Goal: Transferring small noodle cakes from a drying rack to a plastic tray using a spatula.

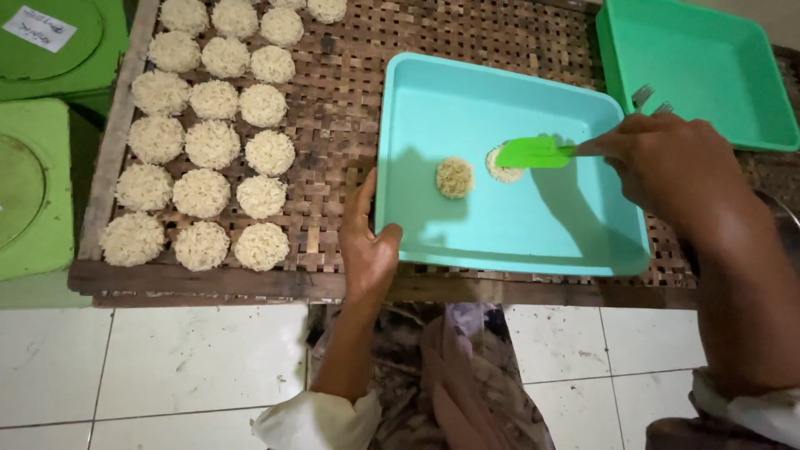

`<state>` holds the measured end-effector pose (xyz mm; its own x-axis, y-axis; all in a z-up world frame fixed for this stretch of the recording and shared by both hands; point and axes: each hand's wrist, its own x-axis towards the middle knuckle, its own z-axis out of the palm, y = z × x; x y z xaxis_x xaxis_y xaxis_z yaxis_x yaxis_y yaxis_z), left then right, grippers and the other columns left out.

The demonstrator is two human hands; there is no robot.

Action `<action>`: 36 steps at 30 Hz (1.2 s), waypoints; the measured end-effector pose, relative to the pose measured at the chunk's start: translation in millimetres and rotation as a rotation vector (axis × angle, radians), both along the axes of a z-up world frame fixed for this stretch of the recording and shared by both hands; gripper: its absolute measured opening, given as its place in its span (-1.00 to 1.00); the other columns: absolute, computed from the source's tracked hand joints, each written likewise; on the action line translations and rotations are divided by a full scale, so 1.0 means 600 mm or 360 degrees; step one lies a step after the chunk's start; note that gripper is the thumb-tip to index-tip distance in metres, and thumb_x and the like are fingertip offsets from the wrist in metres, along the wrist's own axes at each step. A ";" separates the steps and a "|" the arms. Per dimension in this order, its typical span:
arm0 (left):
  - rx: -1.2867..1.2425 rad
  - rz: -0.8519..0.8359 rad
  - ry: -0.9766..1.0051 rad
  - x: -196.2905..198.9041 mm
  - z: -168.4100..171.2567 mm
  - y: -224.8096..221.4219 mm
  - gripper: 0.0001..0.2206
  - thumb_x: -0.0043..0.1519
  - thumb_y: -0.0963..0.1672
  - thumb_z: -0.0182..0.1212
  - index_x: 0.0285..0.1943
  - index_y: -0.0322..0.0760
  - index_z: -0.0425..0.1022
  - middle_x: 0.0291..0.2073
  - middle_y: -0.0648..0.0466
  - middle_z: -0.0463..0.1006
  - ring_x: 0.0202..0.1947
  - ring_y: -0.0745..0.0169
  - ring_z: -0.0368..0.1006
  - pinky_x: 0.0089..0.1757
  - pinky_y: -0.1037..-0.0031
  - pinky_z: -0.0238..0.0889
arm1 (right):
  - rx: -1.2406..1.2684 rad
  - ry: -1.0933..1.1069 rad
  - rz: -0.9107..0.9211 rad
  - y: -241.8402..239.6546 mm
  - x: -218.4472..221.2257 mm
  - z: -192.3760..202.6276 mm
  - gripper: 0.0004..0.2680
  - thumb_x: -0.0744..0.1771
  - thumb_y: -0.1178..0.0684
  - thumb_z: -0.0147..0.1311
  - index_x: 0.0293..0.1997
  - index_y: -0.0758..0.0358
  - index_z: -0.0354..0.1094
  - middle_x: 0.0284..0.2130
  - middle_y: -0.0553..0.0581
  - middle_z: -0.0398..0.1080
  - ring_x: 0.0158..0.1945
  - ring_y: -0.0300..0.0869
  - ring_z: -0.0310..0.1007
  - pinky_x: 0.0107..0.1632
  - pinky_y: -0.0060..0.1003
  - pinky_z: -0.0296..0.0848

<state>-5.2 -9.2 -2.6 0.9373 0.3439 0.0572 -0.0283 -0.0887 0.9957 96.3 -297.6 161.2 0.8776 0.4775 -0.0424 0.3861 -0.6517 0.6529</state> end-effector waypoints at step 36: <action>-0.0021 0.0013 0.0128 -0.002 0.020 -0.001 -0.23 -0.09 -0.34 -0.04 0.47 -0.24 0.19 0.33 -0.21 0.33 0.31 -0.22 0.30 0.17 0.08 0.32 | 0.0113 -0.0439 0.0314 -0.010 -0.001 -0.018 -0.67 0.38 0.05 0.14 0.19 -0.52 0.51 0.00 -0.31 0.58 -0.14 -0.31 0.50 -0.05 -0.31 0.32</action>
<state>-6.6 -9.5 9.4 0.9359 0.3517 -0.0228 0.0526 -0.0754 0.9958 95.9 -303.3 150.3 0.7419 0.6323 0.2233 0.3243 -0.6298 0.7058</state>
